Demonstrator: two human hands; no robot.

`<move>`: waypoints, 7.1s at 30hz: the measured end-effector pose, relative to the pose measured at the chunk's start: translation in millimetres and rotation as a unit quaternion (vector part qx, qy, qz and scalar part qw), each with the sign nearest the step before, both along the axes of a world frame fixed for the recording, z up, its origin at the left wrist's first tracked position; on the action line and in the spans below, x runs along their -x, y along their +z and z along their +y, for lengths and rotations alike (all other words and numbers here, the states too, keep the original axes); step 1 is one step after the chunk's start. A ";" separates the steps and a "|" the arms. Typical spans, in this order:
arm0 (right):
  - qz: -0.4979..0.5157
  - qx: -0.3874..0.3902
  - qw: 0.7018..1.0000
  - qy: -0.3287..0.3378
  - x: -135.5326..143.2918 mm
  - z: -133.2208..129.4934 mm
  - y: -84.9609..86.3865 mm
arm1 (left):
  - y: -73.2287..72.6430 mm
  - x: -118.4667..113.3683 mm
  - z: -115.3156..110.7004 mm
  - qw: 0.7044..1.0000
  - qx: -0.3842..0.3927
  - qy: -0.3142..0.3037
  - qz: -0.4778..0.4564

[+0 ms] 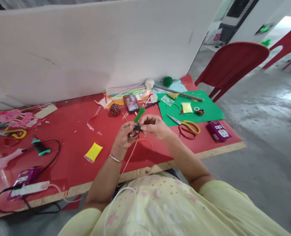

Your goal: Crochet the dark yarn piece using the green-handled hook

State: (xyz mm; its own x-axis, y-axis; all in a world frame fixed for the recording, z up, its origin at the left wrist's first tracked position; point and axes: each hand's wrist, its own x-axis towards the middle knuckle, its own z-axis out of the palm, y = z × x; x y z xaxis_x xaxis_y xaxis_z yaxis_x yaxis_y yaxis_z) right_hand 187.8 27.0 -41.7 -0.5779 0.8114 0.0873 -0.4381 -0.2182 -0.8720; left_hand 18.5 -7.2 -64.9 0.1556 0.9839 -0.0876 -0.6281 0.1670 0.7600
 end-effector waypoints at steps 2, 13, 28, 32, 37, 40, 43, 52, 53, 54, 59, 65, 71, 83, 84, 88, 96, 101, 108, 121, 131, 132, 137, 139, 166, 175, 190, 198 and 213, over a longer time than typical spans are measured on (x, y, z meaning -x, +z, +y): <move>0.003 -0.003 1.000 -0.001 0.3 0.4 -1.6 | -0.8 -0.3 -0.1 1.000 0.001 0.001 -0.001; -0.017 0.003 1.000 -0.017 -1.1 -3.2 6.2 | 4.5 0.9 2.2 0.999 -0.025 0.015 0.023; -0.022 -0.002 0.999 -0.049 4.1 -1.4 -1.0 | 4.8 1.4 2.9 0.999 -0.021 0.015 0.043; -0.024 -0.002 0.997 -0.071 6.5 -1.1 -2.9 | 7.3 -0.8 2.3 0.998 -0.018 0.021 0.049; -0.019 0.001 0.997 -0.079 8.2 -1.1 -3.0 | 13.2 -7.0 -0.8 0.998 -0.001 0.045 0.043; -0.030 -0.006 0.995 -0.096 8.2 -2.2 -1.6 | 15.3 -8.7 -3.0 0.996 -0.003 0.065 0.052; -0.046 -0.015 0.992 -0.115 7.3 -2.1 -1.4 | 15.5 -8.7 -4.6 0.994 -0.014 0.080 0.066; -0.090 -0.060 0.989 -0.097 7.5 -6.1 -3.2 | 15.4 -7.1 -5.1 0.988 -0.025 0.090 0.126; -0.089 -0.060 0.989 -0.101 7.2 -6.5 -2.8 | 14.9 -6.4 -5.2 0.986 -0.028 0.091 0.134; -0.088 -0.062 0.989 -0.105 6.2 -6.3 -2.1 | 14.6 -5.3 -5.3 0.985 -0.030 0.093 0.142; -0.115 -0.074 0.990 -0.024 -7.5 0.0 7.0 | 21.2 6.0 -4.3 0.966 -0.065 0.077 0.240; -0.117 -0.045 0.990 -0.062 -2.6 -5.4 10.7 | 40.8 11.4 2.0 0.973 -0.055 0.065 0.213; -0.084 -0.103 0.968 -0.213 11.8 -20.3 0.9 | 35.2 -2.8 -0.7 0.983 -0.040 0.124 0.132; -0.107 -0.156 0.942 -0.277 17.5 -19.8 -15.8 | 30.8 -15.4 -3.3 0.958 -0.035 0.215 0.188; -0.082 -0.112 0.960 -0.242 16.2 -14.6 -16.8 | 33.6 -13.6 -3.0 0.965 -0.019 0.198 0.171; -0.031 0.020 0.998 -0.049 3.1 10.5 -18.2 | 45.9 -0.3 -4.1 0.980 -0.004 0.071 0.187; -0.105 -0.046 0.978 0.172 -28.4 48.6 -6.1 | 56.1 13.7 -4.3 0.950 -0.026 -0.061 0.305; -0.172 -0.083 0.967 0.168 -38.5 57.1 8.9 | 61.4 14.7 -1.3 0.937 -0.031 -0.081 0.337; -0.191 -0.098 0.963 0.165 -44.0 51.6 21.4 | 63.0 13.9 2.6 0.934 -0.038 -0.111 0.337; -0.225 -0.245 0.942 0.041 -42.4 32.5 29.2 | 55.7 16.7 5.2 0.923 -0.057 -0.033 0.378; -0.286 -0.528 0.749 -0.280 -13.7 -18.4 -24.2 | 33.6 -12.9 -0.6 0.958 -0.020 0.185 0.217; -0.278 -0.544 0.731 -0.305 -12.1 -18.4 -28.9 | 33.4 -14.7 -2.1 0.961 -0.013 0.184 0.206; -0.203 -0.604 0.727 -0.257 -23.1 -4.1 -16.6 | 40.8 -0.2 -4.7 0.977 0.016 0.060 0.203; -0.200 -0.610 0.743 -0.187 -31.6 2.8 -3.0 | 43.6 10.6 -2.8 0.969 0.022 0.006 0.244; -0.045 -0.132 0.973 -0.183 -10.9 -21.7 -41.5 | 34.1 5.7 2.0 0.990 0.022 -0.043 0.135; -0.049 -0.156 0.941 -0.297 4.9 -32.0 -33.8 | 25.1 -16.5 0.9 0.991 0.048 -0.004 0.123; -0.193 -0.258 0.877 -0.356 4.1 -34.8 -20.6 | 14.7 -21.0 -1.9 0.940 -0.068 0.167 0.288; -0.238 -0.420 0.749 -0.455 7.1 -32.5 -41.8 | 21.7 -30.4 -2.0 0.987 0.012 0.096 0.125; -0.274 -0.553 0.766 -0.183 -53.8 4.2 -16.2 | 38.7 15.0 1.5 0.969 0.060 -0.107 0.216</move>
